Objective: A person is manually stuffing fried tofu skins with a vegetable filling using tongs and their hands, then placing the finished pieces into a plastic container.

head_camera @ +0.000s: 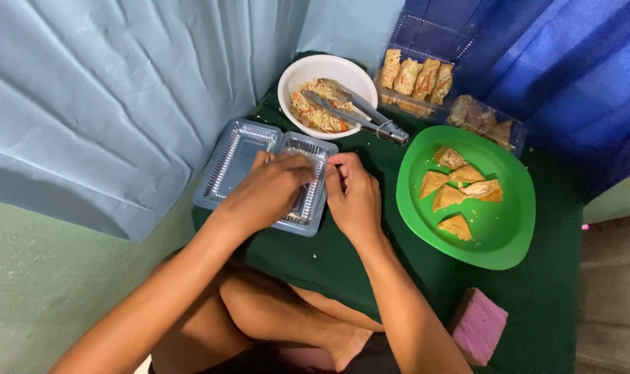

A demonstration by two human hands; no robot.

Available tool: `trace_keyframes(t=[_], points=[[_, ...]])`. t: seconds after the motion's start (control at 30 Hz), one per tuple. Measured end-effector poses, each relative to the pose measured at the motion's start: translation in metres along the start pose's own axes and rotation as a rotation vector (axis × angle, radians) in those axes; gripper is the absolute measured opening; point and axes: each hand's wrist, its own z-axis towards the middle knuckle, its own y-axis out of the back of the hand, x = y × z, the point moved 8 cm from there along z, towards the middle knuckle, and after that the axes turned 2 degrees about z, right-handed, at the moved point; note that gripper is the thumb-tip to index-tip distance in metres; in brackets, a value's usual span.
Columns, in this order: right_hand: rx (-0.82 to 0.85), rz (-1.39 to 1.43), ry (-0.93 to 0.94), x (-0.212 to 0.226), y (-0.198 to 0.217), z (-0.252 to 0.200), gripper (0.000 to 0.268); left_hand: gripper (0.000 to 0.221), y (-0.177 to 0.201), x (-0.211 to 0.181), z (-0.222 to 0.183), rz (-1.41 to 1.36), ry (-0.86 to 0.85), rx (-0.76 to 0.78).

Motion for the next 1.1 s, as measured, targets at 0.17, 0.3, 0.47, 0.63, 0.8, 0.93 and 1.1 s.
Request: trace_keyframes(t=[0.17, 0.3, 0.47, 0.63, 0.8, 0.93, 1.1], points=[[-0.003, 0.013, 0.009, 0.002, 0.001, 0.000, 0.011, 0.026, 0.016, 0.005, -0.015, -0.165, 0.016, 0.080], [0.000, 0.030, 0.015, 0.001, 0.000, -0.001, 0.012, 0.023, 0.005, 0.003, -0.017, 0.013, 0.028, 0.050], [0.007, 0.026, 0.017, 0.002, 0.001, 0.000, 0.013, 0.025, 0.017, 0.020, -0.017, 0.009, 0.016, 0.032], [0.016, 0.035, -0.001, 0.001, 0.001, -0.001, 0.013, 0.027, 0.005, 0.003, -0.023, 0.050, -0.017, 0.089], [0.015, 0.045, 0.009, 0.000, 0.001, -0.001, 0.012, 0.038, 0.055, 0.038, -0.024, -0.223, 0.056, -0.140], [-0.030, 0.086, 0.034, -0.006, 0.000, -0.001, 0.010, 0.021, 0.056, 0.074, -0.035, -0.220, 0.248, -0.405], [-0.098, 0.144, 0.041, -0.013, 0.000, -0.001, 0.009, 0.011, 0.062, 0.076, -0.039, -0.249, 0.284, -0.552]])
